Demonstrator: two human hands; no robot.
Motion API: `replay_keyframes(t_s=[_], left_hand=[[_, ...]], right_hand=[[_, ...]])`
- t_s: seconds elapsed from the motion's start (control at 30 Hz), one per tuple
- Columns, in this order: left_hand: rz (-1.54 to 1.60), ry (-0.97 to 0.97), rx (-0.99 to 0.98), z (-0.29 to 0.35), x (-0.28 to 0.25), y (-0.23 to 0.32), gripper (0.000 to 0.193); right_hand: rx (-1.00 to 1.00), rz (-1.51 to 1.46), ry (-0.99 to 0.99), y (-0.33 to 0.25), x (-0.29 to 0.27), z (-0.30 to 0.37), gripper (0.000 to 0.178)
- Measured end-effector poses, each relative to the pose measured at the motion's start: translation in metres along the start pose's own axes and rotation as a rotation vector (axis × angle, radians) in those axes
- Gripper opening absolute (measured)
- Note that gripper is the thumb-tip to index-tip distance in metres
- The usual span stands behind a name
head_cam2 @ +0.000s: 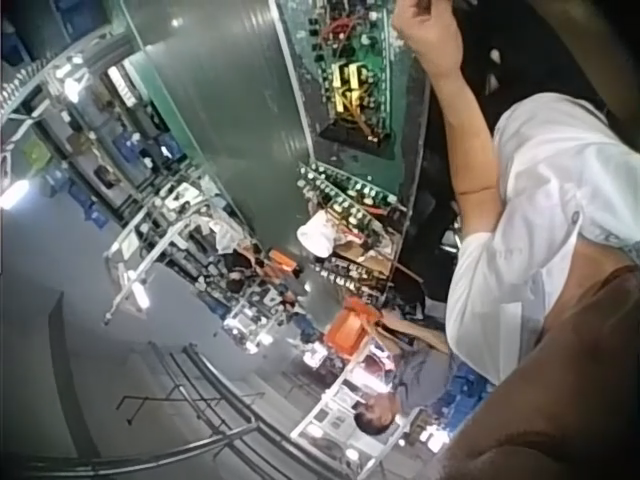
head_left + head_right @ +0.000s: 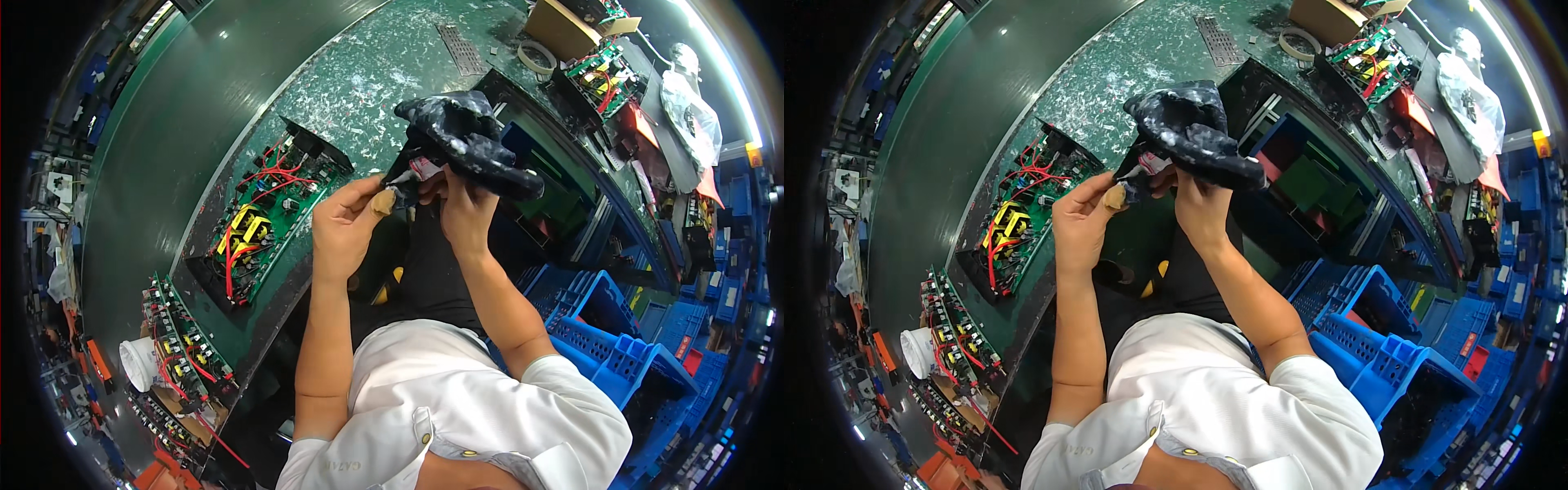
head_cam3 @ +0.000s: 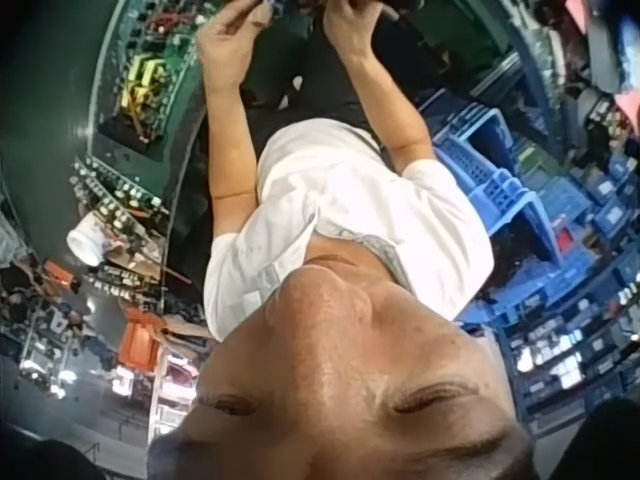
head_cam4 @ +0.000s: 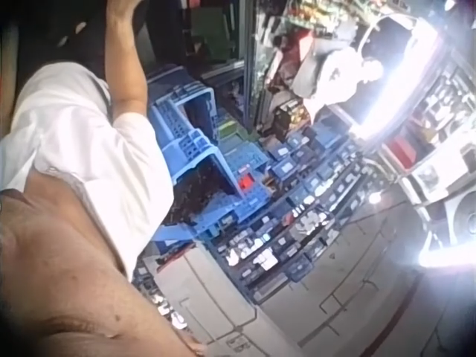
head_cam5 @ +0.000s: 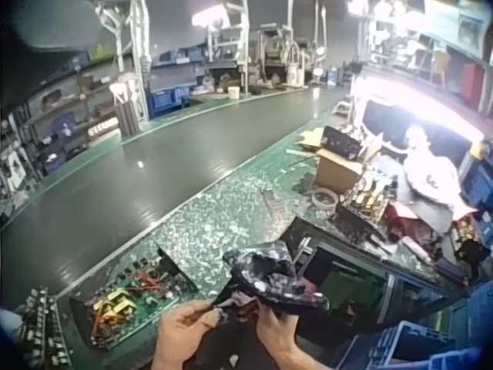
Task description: Assembling electronic components into circuit board housings at a factory workstation.
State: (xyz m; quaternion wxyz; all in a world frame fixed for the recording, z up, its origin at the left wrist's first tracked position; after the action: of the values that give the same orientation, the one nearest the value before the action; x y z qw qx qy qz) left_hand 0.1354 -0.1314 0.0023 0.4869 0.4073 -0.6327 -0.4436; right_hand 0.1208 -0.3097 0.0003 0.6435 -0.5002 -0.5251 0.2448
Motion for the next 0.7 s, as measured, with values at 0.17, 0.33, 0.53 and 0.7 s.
replay_keyframes(t_s=[0.17, 0.33, 0.53, 0.7], left_hand=[[-0.311, 0.012, 0.075, -0.005, -0.001, 0.011, 0.021], [-0.201, 0.046, -0.049, -0.005, 0.0, 0.004, 0.018], [-0.094, 0.029, -0.031, -0.005, 0.009, 0.005, 0.019], [0.009, 0.035, 0.002, -0.004, 0.01, -0.002, 0.018]], right_hand=[[-0.208, 0.172, -0.175, -0.012, 0.009, 0.006, 0.017], [-0.173, 0.168, -0.159, -0.006, 0.003, 0.007, 0.023], [0.037, -0.084, 0.11, 0.002, -0.01, 0.005, 0.009], [0.142, -0.189, 0.158, -0.004, -0.012, -0.003, 0.011]])
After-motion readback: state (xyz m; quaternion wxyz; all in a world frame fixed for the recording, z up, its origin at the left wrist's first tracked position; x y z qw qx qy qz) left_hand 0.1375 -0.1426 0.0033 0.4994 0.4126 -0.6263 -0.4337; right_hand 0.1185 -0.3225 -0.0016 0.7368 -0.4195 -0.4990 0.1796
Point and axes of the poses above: each hand's wrist, its own z-axis away from the middle knuckle, its own x-axis out of the palm, y = z × x, the point moved 8 cm from there along -z, towards the middle knuckle, and after that the axes turned 7 degrees about x, right-handed, at the moved point
